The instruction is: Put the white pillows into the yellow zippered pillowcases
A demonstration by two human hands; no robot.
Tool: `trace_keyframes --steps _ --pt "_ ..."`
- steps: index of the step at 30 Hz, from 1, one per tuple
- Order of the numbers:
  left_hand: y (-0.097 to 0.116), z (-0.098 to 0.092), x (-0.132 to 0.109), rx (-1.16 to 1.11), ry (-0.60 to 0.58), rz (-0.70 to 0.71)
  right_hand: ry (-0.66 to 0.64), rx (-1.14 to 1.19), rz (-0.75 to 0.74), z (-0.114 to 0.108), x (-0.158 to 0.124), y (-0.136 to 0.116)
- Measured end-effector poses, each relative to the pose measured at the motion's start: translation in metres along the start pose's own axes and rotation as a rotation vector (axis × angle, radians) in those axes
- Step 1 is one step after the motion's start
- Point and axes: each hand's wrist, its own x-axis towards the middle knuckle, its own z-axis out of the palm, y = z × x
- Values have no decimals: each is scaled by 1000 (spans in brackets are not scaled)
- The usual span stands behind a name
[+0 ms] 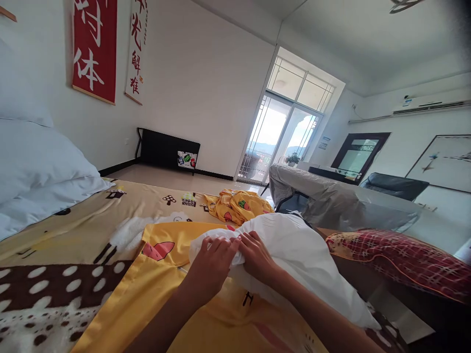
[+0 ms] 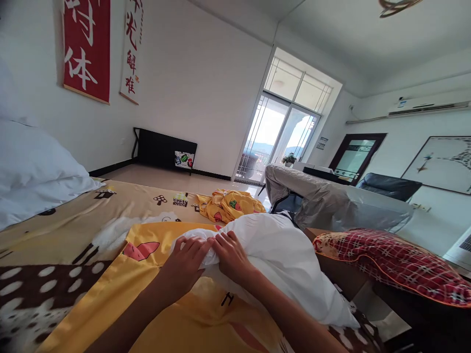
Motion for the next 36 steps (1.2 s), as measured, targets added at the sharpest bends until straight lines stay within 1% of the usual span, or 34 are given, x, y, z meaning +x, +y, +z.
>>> trace_keyframes --steps 2,4,8,11,14,16,18,20,21,23,25,27,29,31,33,36 --pt "-8 11 2 119 29 -12 -43 -28 -10 -2 1 -4" --pt "-18 16 3 169 72 -25 -103 -46 15 -4 2 -10" --pt "-33 20 3 151 213 -87 -201 -20 156 -5 2 -16" --pt "-36 24 2 149 272 -121 -296 65 193 0 -8 -12" --pt "-33 28 2 146 310 -118 -462 161 176 8 -22 -1" --pt "-32 31 2 129 328 -113 -569 185 181 13 -29 8" --pt "-31 34 1 102 308 -100 -660 180 198 14 -32 17" --pt "-31 35 1 58 264 -76 -698 152 216 13 -29 23" --pt "-30 34 1 31 241 -64 -686 123 231 12 -27 25" --pt "-28 33 1 -11 214 -42 -616 35 267 9 -20 28" --pt "-24 30 1 -12 231 -17 -526 -61 295 8 -14 30" --pt "-19 29 1 2 284 16 -446 -115 299 9 -11 33" --pt "-16 29 1 -4 326 41 -368 -97 309 12 -11 37" --pt "-15 30 1 -32 316 42 -312 -39 333 16 -14 41" --pt "-16 31 1 -66 289 -14 -285 18 355 19 -18 45" --pt "-19 27 2 -174 301 -207 -264 91 385 22 -22 51"
